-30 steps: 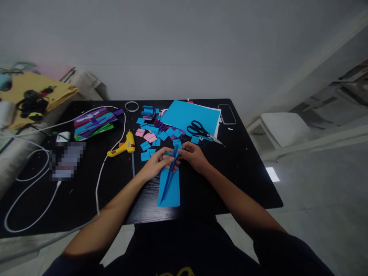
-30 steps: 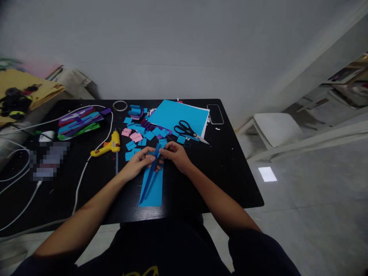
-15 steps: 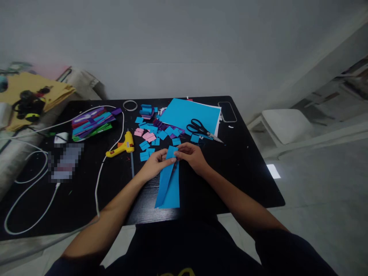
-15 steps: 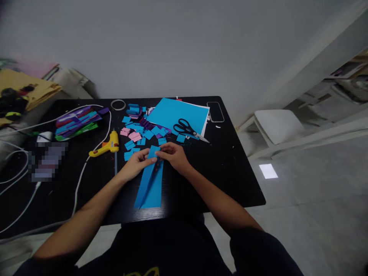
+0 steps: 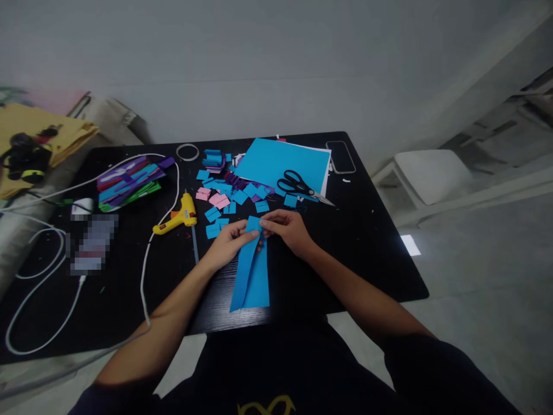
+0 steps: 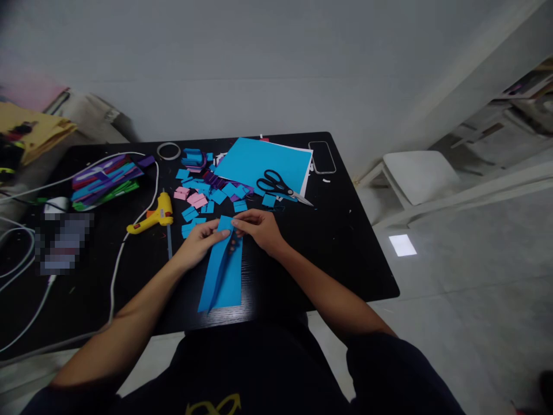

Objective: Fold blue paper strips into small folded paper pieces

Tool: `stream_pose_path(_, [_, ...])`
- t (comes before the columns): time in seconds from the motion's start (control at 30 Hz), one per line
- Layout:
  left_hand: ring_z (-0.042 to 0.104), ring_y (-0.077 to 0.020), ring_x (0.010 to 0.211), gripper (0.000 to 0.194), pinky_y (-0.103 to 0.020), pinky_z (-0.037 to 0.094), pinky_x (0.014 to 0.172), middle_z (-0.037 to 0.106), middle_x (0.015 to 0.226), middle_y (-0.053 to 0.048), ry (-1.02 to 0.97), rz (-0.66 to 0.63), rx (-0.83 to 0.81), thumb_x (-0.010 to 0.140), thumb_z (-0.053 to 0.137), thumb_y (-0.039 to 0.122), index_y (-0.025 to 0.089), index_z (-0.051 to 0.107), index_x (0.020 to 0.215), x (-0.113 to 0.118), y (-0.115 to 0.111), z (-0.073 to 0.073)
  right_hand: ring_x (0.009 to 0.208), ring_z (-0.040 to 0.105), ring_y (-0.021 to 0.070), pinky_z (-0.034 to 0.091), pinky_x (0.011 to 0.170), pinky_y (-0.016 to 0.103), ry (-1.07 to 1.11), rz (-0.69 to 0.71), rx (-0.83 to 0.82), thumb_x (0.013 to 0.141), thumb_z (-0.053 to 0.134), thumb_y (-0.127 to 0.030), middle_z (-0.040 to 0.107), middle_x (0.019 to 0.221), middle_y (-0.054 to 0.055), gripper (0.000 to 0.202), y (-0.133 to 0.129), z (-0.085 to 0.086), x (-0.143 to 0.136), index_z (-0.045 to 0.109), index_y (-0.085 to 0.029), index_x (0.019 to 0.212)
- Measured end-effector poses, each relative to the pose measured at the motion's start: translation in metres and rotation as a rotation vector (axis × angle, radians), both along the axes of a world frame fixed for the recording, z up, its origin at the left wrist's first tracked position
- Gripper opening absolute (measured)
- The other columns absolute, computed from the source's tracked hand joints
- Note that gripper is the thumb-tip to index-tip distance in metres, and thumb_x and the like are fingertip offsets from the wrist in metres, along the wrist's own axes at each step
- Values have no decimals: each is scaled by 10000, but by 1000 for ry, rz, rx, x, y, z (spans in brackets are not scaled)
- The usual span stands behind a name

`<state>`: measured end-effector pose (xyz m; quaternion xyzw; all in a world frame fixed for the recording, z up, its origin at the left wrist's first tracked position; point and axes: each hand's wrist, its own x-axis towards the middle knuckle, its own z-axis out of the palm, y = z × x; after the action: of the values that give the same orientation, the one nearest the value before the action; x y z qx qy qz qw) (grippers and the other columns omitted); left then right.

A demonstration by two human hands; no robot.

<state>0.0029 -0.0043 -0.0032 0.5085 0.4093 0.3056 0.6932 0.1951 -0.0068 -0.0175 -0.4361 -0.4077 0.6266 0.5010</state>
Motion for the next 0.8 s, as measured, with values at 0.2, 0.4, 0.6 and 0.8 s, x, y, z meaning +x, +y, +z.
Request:
stream_pose_path(0.2, [717,-173,629,367,-270,595,608,742,721,-26,-14,54,92,837,806,490,143,691,863,3,-2,2,605,689,144,595,637,291,7,18,23,646,938,-424,748,684,-1,330,-3,0,-2,788,-181,811])
stream_pose_path(0.4, [686,-152,538,393,-261,589,530,729,705,-16,-26,72,24,808,828,493,143,654,850,3,-5,2,603,680,141,584,636,287,-6,43,39,668,926,-427,734,668,-5,316,-5,1,-2,786,-178,805])
stream_pose_path(0.6, [683,-148,503,409,-240,575,500,729,668,-28,-32,44,13,819,821,504,140,633,815,2,-3,3,586,657,132,561,620,279,-49,60,78,703,905,-463,726,659,-4,325,-6,0,0,773,-179,789])
stream_pose_path(0.8, [716,-165,583,427,-265,622,556,751,726,-48,-37,75,-64,756,868,500,127,681,850,0,-2,4,620,678,139,574,645,281,-27,89,100,708,910,-447,745,699,0,323,-5,2,1,784,-187,852])
